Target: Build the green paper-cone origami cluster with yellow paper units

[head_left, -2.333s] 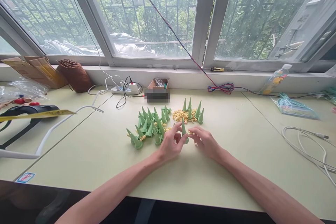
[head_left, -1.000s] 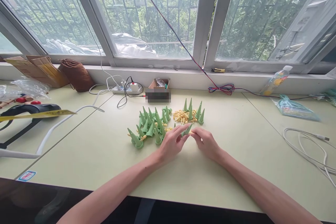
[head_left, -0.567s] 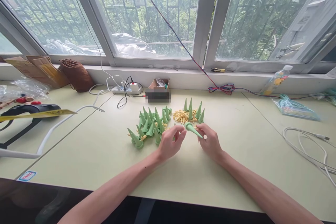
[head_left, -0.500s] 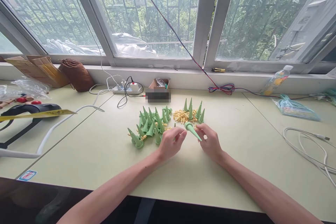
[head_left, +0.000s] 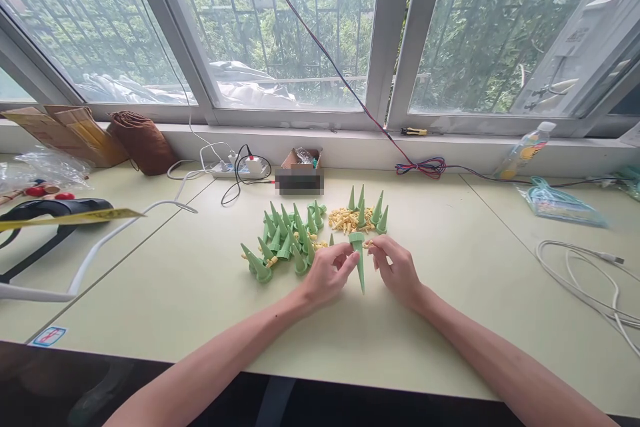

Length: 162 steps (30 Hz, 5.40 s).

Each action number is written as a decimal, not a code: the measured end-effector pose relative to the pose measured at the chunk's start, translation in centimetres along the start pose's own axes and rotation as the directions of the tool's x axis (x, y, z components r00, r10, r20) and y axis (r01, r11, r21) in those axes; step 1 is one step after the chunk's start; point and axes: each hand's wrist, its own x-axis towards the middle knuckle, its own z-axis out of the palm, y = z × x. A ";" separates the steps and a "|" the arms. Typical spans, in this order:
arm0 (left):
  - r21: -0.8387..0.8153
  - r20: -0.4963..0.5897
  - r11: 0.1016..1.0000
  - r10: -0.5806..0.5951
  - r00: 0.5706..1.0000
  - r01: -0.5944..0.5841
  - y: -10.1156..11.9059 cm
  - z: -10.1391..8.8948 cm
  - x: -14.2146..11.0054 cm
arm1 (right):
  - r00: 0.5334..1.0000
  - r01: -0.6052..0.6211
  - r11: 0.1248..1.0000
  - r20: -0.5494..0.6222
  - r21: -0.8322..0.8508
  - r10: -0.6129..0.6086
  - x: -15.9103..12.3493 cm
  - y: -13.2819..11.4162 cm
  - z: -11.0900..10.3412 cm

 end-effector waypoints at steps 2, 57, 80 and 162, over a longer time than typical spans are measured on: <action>-0.023 0.023 1.000 -0.009 1.000 0.009 0.0 0.0 0.0 | 1.000 -0.002 1.000 0.006 0.010 0.002 0.0 0.1 0.0; -0.462 0.173 0.819 -0.294 0.940 0.341 -0.1 0.2 -0.2 | 0.996 0.089 0.996 -0.020 -0.021 -0.089 -0.2 -0.5 0.1; -0.128 -0.006 0.991 0.028 1.000 -0.028 -1.0 0.3 -0.5 | 0.999 -0.053 0.999 -0.003 0.011 0.053 -0.6 0.0 0.2; 0.024 -0.053 0.999 0.042 0.998 -0.041 -0.3 0.7 -0.7 | 0.990 -0.144 0.987 -0.003 0.067 0.144 0.1 -0.7 0.1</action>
